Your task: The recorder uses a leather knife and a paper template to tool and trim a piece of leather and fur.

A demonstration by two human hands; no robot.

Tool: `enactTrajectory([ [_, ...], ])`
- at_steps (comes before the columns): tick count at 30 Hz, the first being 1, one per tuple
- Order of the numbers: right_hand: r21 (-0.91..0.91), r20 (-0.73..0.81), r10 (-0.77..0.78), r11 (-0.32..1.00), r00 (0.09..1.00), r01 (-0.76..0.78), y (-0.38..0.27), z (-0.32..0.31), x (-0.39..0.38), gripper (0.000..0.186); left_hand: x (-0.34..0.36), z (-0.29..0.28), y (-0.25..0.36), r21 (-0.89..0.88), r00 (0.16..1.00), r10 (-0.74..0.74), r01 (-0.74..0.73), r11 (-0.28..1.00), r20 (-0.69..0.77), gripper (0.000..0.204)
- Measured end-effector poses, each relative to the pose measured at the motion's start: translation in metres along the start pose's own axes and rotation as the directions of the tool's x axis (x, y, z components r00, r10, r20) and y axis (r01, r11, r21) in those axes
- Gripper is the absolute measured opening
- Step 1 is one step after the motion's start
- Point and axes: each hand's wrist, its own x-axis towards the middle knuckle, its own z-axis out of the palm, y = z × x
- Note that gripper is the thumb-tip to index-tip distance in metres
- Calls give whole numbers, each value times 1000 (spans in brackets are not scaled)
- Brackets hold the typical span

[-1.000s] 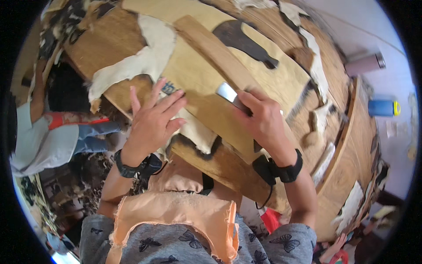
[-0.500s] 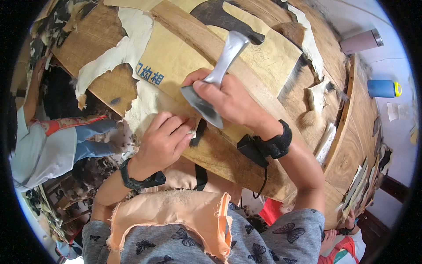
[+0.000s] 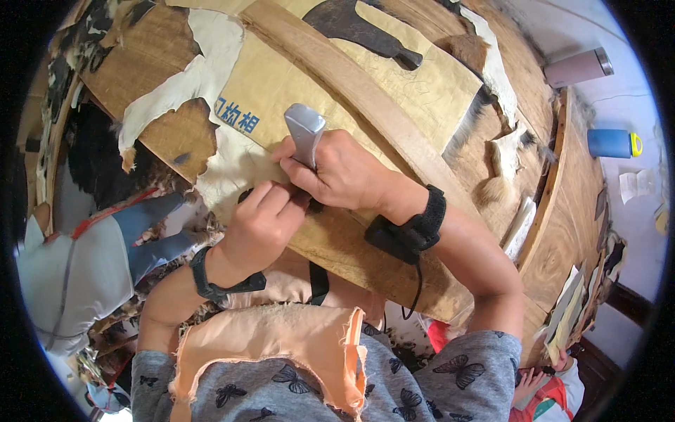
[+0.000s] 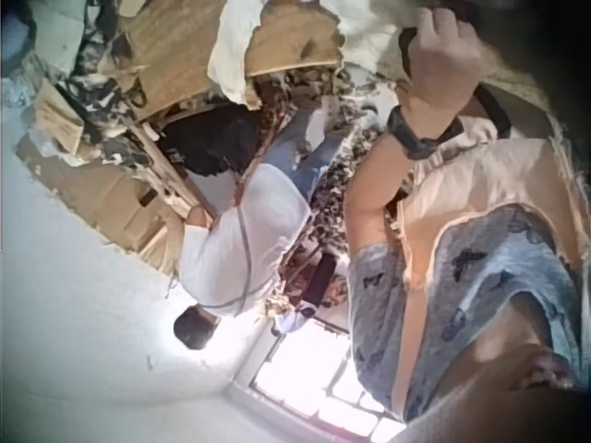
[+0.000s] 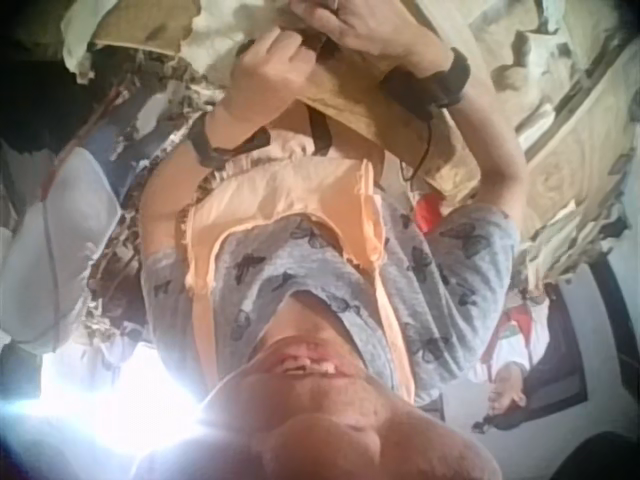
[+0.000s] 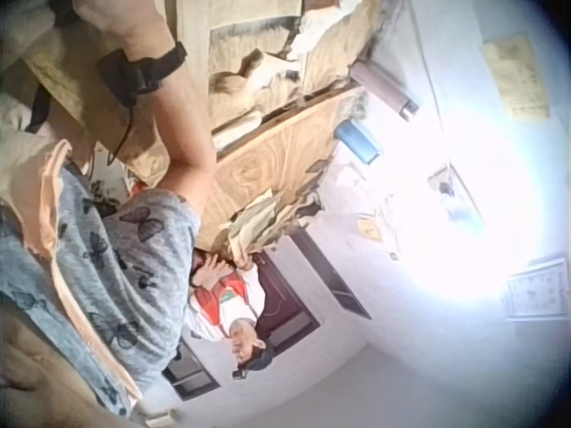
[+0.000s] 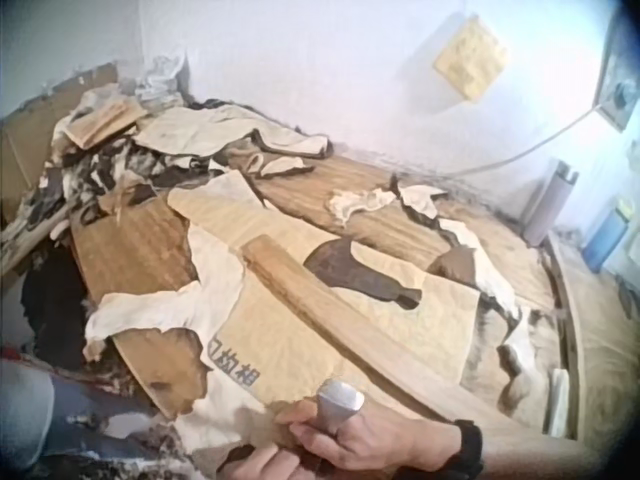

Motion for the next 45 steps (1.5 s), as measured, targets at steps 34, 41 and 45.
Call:
enactTrajectory([
  [34, -103, -9, -126, 987, 992, 125, 0, 17, 55, 14, 2, -33, -26, -635, 911, -353, 145, 759, -213, 15],
  [41, -70, -8, -151, 986, 988, 150, 11, 29, 96, 12, -1, -71, -38, -645, 894, -337, 73, 761, -296, 19],
  [45, -143, 115, -57, 987, 992, 74, 13, 28, 111, 17, -18, -93, -53, -631, 859, -377, 83, 771, -348, 16],
])
